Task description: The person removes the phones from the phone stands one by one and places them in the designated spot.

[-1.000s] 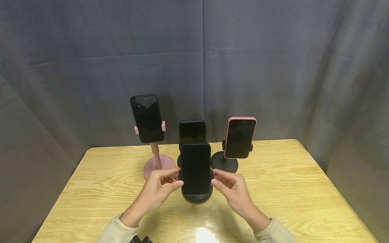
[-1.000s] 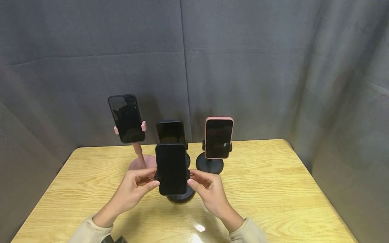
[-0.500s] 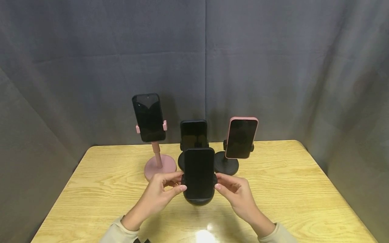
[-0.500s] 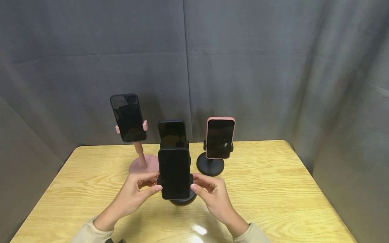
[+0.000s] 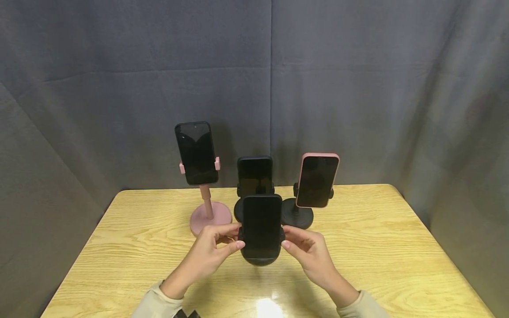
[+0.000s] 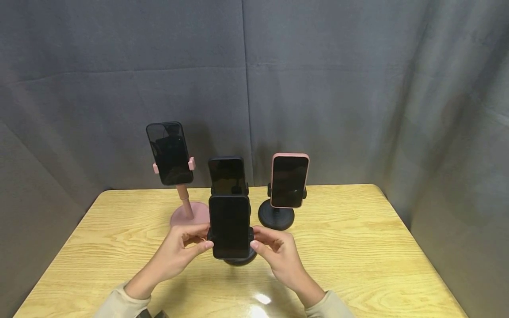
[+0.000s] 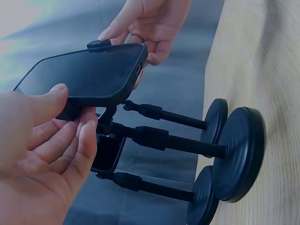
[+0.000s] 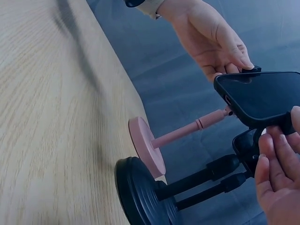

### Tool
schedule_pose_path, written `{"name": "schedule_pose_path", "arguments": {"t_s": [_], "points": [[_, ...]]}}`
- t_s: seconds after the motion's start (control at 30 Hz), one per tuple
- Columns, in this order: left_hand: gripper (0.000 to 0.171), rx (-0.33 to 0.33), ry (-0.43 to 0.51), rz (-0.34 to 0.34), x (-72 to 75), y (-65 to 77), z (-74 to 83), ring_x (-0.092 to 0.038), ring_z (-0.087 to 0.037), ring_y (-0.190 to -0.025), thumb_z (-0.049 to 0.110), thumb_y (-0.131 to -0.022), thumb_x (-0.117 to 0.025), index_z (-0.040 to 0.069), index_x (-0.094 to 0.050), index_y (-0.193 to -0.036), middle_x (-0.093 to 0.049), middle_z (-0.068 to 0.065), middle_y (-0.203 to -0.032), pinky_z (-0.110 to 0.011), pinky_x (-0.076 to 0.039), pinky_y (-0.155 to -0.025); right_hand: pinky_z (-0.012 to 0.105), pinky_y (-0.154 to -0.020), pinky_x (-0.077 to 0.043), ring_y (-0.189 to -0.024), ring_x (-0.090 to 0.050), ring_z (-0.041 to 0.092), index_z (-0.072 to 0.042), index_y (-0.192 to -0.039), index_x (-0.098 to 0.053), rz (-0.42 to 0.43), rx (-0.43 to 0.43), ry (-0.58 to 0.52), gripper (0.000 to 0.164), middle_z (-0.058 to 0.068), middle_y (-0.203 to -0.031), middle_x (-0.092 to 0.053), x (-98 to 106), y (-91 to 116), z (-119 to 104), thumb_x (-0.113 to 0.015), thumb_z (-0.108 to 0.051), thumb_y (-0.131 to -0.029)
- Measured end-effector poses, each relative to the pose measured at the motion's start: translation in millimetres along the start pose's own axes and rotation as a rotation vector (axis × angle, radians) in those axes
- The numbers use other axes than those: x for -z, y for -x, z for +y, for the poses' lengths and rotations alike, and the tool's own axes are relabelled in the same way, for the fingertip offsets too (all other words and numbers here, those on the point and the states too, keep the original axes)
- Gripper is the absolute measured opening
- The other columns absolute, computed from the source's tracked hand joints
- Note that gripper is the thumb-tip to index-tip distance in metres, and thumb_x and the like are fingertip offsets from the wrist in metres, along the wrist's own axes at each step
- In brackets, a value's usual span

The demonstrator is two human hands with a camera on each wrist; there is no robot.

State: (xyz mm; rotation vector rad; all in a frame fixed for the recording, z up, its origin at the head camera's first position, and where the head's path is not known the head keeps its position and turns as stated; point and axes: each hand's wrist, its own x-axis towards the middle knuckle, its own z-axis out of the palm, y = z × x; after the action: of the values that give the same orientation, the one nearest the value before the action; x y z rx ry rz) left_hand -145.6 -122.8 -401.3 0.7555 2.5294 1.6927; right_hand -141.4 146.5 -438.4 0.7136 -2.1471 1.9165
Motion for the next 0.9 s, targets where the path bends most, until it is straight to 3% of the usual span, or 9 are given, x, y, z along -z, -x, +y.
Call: {"name": "schedule_pose_path", "arguments": {"t_s": [0.5, 0.73, 0.9], "points": [[0.037, -0.029, -0.012, 0.011, -0.4, -2.9, -5.9, -0.070, -0.008, -0.094, 0.007, -0.092, -0.073, -0.010, -0.066, -0.124, -0.077, -0.017, -0.105, -0.024, -0.059, -0.085, 0.017, -0.085, -0.056, -0.099, -0.067, -0.004, 0.023, -0.118, -0.060, -0.017, 0.035, -0.017, 0.028, -0.025, -0.113, -0.069, -0.3, -2.5, 6.7, -0.061, 0.011, -0.093], [0.041, 0.000, -0.022, 0.011, 0.0, -5.0, -5.5, -0.072, -0.021, -0.100, 0.010, -0.094, -0.072, -0.011, -0.063, -0.128, -0.075, -0.018, -0.110, -0.024, -0.058, -0.087, 0.017, -0.086, -0.056, -0.100, -0.068, -0.002, 0.021, -0.118, -0.061, -0.015, 0.026, -0.012, 0.027, -0.024, -0.112, -0.070, -0.4, -5.2, 8.7, -0.060, 0.009, -0.094], [0.042, 0.025, -0.004, 0.002, 1.0, -3.9, -3.6, -0.071, -0.021, -0.100, 0.012, -0.094, -0.072, -0.011, -0.063, -0.128, -0.075, -0.018, -0.111, -0.023, -0.058, -0.087, 0.017, -0.086, -0.056, -0.100, -0.068, -0.003, 0.024, -0.116, -0.060, -0.021, 0.034, -0.043, 0.026, -0.023, -0.112, -0.070, 0.1, -5.6, 8.7, -0.061, 0.011, -0.094]]}}
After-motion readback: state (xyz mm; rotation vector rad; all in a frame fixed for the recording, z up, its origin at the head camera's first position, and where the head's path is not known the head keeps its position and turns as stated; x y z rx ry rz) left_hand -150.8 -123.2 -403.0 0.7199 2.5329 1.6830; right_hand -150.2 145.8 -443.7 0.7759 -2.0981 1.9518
